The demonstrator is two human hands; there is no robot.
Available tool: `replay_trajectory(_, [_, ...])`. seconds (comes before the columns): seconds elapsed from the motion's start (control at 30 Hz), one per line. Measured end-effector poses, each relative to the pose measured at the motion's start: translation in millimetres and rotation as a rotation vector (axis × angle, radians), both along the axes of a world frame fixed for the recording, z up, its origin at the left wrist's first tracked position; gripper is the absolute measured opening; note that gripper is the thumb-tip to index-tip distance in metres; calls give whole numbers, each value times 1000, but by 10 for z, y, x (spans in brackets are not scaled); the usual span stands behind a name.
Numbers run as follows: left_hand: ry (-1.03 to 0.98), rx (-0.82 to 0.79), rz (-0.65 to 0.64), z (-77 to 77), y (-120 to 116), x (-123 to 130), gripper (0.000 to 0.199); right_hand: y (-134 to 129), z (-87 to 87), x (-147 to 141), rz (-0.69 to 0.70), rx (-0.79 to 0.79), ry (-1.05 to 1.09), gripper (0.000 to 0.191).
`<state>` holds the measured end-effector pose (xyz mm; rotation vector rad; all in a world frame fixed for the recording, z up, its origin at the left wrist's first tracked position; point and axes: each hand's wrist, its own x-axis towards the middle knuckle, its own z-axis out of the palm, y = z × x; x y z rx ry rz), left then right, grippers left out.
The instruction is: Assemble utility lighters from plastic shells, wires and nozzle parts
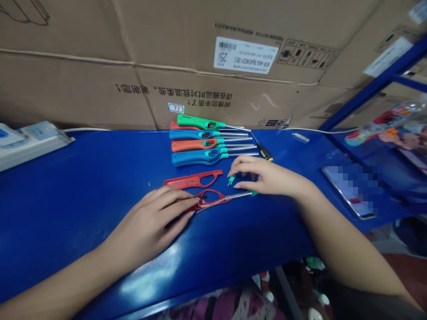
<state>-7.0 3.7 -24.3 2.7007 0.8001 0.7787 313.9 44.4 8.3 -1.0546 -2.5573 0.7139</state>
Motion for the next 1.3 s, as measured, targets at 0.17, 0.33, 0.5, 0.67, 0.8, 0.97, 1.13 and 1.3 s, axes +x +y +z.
replay_trajectory(0.17, [38, -15, 2, -38, 20, 4, 27, 39, -144, -135, -115, 19, -115, 20])
replay_trajectory(0.33, [51, -43, -5, -80, 41, -4, 28, -1, -166, -243, -192, 81, -229, 28])
replay_trajectory(0.5, [37, -69, -13, -82, 44, 9, 28, -38, -151, -262, -286, 103, -227, 19])
replay_trajectory(0.67, [29, -76, -10, -76, 30, 10, 29, -10, -97, -114, -203, 69, -136, 18])
replay_trajectory(0.8, [23, -97, -4, -79, 22, 10, 29, 6, -86, -29, -105, 50, -105, 13])
replay_trajectory(0.97, [15, -139, 29, -67, -13, 9, 27, -43, -69, -100, -138, 66, -30, 8])
replay_trajectory(1.13, [47, -232, 68, -32, -82, 17, 33, -193, -38, -276, -36, 61, 125, 6])
replay_trajectory(1.3, [38, -288, 73, -8, -109, 40, 27, -294, -115, -437, -4, 65, 34, 7])
